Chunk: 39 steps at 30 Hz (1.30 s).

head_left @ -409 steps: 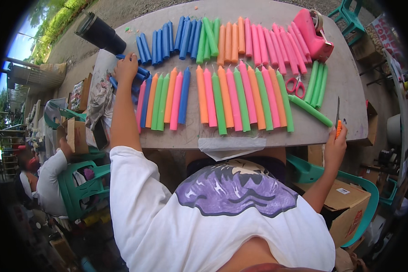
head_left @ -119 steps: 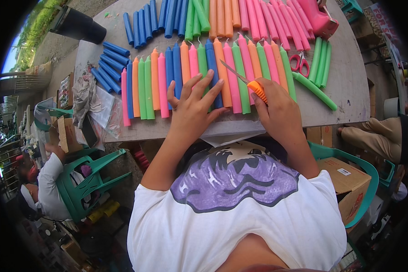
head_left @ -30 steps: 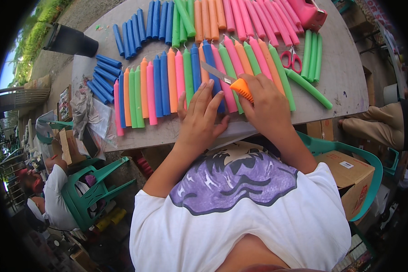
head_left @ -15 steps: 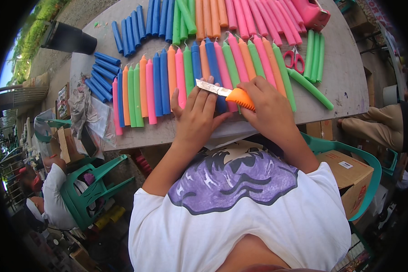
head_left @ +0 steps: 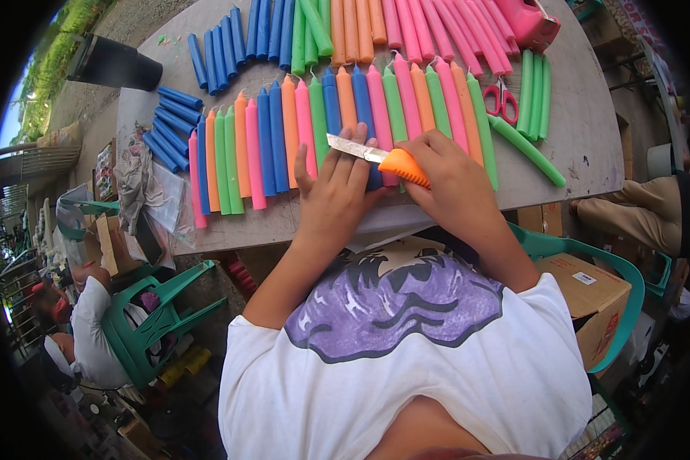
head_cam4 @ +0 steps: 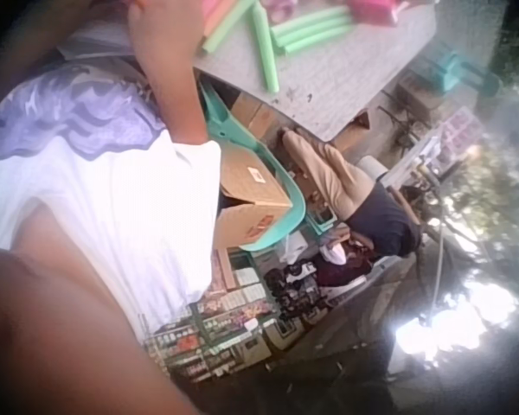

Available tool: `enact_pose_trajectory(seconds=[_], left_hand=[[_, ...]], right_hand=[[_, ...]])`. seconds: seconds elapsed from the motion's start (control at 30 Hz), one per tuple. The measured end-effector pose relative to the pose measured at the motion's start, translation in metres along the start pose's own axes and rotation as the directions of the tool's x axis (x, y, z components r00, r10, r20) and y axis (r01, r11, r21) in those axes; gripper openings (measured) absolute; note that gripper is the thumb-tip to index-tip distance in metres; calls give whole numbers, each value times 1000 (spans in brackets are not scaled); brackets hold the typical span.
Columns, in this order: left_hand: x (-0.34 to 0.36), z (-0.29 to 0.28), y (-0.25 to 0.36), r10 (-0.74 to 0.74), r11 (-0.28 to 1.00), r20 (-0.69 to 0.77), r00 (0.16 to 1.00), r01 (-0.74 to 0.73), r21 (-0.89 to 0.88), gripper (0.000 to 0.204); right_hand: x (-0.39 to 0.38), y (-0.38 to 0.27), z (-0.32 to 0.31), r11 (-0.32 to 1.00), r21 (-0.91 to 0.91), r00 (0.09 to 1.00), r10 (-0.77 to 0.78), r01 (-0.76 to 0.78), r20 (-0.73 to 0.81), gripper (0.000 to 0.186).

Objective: The person arranges colorful cylindrical candles on a table, then uses an orange utility knife to cut the candles into shorter pieces. The person repeatedly picks up candles, positions them, and slices them, placing the cut pieces back on the table.

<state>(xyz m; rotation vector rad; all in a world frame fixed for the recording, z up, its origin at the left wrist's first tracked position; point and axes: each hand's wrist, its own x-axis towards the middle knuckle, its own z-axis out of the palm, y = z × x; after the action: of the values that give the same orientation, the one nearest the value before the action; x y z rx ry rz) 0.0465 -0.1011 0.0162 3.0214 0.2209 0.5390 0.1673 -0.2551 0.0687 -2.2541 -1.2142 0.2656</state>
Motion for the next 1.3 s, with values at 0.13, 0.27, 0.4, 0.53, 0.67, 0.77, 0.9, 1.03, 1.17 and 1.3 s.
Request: enact_pose_trajectory(seconds=[0.13,0.27,0.4,0.53,0.67,0.77,0.9,1.03,1.17,1.3], left_hand=[[2,-7,3,-12,1000,22,1000,12,-25,62],[0,-3,1,-13,1000,18,1000,13,-16,61],[0,0,1,-2,1000,-18,1000,2,-1,61],[0,0,2,6,1000,-16,1000,-6,9,61],[1,-3,2,-9,1000,-16,1000,8,-22,61],[4,-14,2,-36,993,-26,999,33,-117,57],[14,-34,-26,-77,988,-29,997,73,-138,44],[49,-43,-103,-198,980,-56,978,197,-36,31],[72,-12,-221,-454,875,-163,876,473,102,32],[88,1,-268,-640,749,-62,765,641,168,33]], right_hand=[[-2,3,1,1000,9,998,3,-2,-58,37],[-2,7,-5,999,24,994,29,-26,-107,37],[-4,11,-9,999,23,986,39,-36,-162,38],[-6,14,-12,999,25,975,38,-34,-217,39],[-7,13,-21,992,75,967,112,-98,-228,35],[-10,19,-26,989,60,954,146,-134,-262,34],[-20,31,-33,982,50,929,189,-182,-318,33],[-34,49,-36,966,49,889,253,-254,-381,34],[-44,49,-36,960,61,892,278,-275,-357,34],[-50,47,-35,957,65,896,287,-283,-340,34]])
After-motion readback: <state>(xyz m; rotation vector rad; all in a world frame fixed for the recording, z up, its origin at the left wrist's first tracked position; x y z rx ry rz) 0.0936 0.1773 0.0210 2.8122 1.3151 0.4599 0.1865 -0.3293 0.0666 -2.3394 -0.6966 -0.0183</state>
